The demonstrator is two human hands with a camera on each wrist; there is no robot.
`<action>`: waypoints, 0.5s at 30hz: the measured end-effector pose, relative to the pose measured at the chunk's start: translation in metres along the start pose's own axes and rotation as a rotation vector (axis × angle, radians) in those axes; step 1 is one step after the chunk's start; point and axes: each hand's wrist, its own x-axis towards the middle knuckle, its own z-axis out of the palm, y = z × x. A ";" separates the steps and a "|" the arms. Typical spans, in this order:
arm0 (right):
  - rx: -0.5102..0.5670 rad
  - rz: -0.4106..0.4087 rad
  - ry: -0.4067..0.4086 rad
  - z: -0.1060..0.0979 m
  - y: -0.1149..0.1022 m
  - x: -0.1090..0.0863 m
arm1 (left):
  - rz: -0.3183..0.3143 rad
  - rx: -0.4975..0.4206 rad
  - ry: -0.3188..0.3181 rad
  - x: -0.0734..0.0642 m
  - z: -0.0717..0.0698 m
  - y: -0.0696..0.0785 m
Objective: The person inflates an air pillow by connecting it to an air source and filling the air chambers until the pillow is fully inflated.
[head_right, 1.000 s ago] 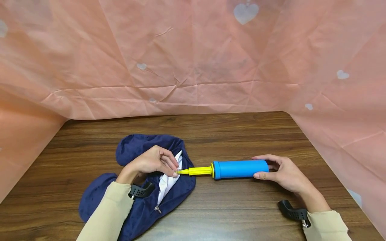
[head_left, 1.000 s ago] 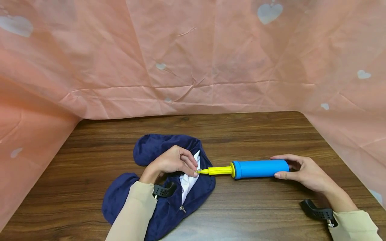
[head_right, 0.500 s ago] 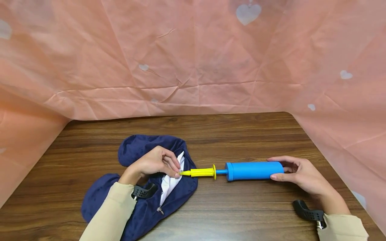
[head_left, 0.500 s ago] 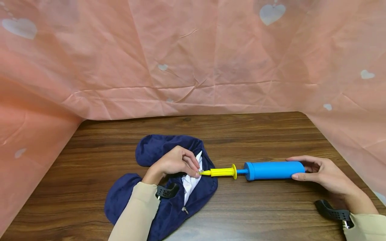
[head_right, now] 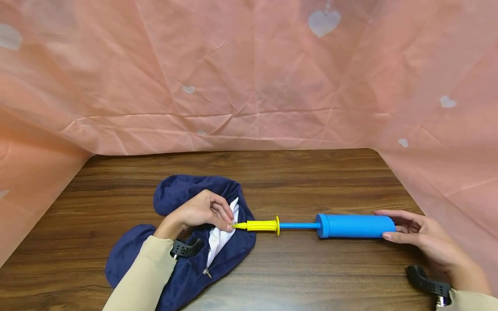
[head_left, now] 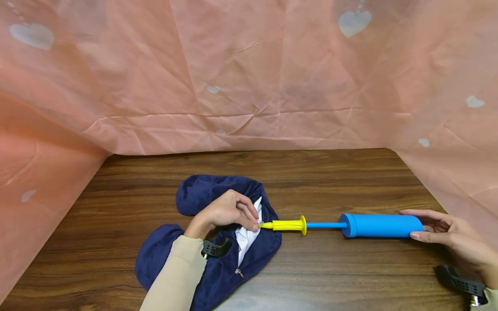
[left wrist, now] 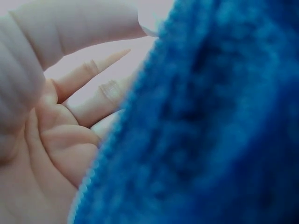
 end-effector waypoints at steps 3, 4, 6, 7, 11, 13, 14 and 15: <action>0.017 0.017 -0.025 -0.001 0.002 -0.001 | -0.003 -0.002 -0.001 0.000 0.000 0.000; 0.018 0.022 -0.032 0.000 0.001 -0.001 | -0.005 0.000 0.003 0.000 0.000 0.000; 0.038 0.011 -0.051 0.002 -0.001 0.002 | -0.007 0.001 0.012 -0.001 0.000 0.000; 0.053 0.006 -0.060 0.003 -0.003 0.004 | -0.009 0.000 0.017 -0.001 0.000 0.000; 0.118 -0.034 -0.089 0.015 -0.015 0.015 | -0.005 -0.009 0.029 -0.002 -0.002 -0.001; 0.136 -0.039 -0.104 0.023 -0.023 0.019 | -0.002 -0.011 0.030 -0.001 -0.002 -0.001; 0.147 -0.041 -0.113 0.028 -0.026 0.021 | -0.001 -0.012 0.030 -0.001 -0.002 -0.001; 0.157 -0.042 -0.120 0.032 -0.030 0.023 | -0.002 -0.013 0.028 -0.001 -0.002 -0.001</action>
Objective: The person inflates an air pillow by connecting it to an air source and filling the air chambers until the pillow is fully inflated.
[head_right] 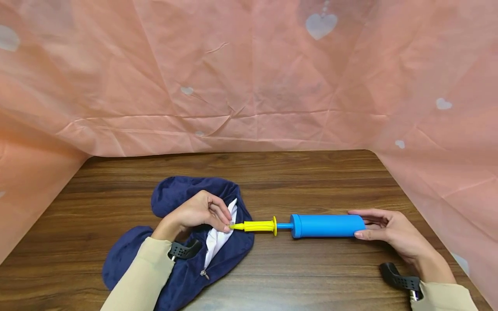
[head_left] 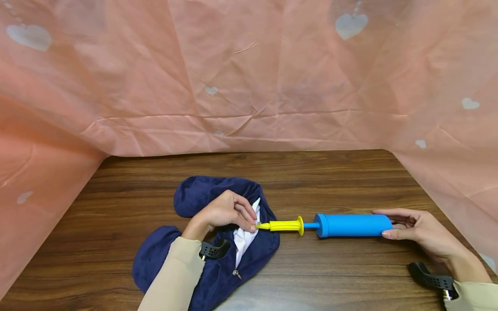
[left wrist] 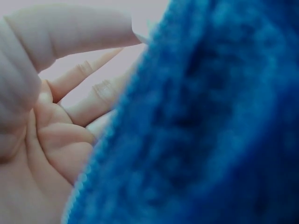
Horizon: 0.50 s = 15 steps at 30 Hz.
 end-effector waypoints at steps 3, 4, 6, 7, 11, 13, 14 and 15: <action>-0.001 0.000 -0.016 0.013 -0.009 0.006 | -0.004 -0.004 -0.004 0.001 0.000 0.000; 0.001 0.004 -0.014 0.018 -0.011 0.008 | -0.006 -0.005 -0.004 0.000 0.000 0.000; -0.018 0.014 -0.006 0.026 -0.017 0.012 | -0.009 -0.005 0.000 -0.001 -0.001 0.000; -0.029 0.018 -0.004 0.029 -0.019 0.013 | -0.010 -0.005 0.004 -0.002 -0.002 0.000; -0.092 0.033 0.008 0.033 -0.026 0.014 | -0.008 0.003 0.008 -0.004 -0.006 0.000; -0.107 0.033 0.009 0.029 -0.025 0.013 | -0.005 0.009 0.004 -0.004 -0.006 0.000; -0.111 0.031 0.010 0.026 -0.023 0.013 | -0.003 0.014 0.002 -0.004 -0.006 0.000; -0.108 0.028 0.009 0.022 -0.021 0.012 | -0.002 0.017 0.001 -0.003 -0.006 -0.001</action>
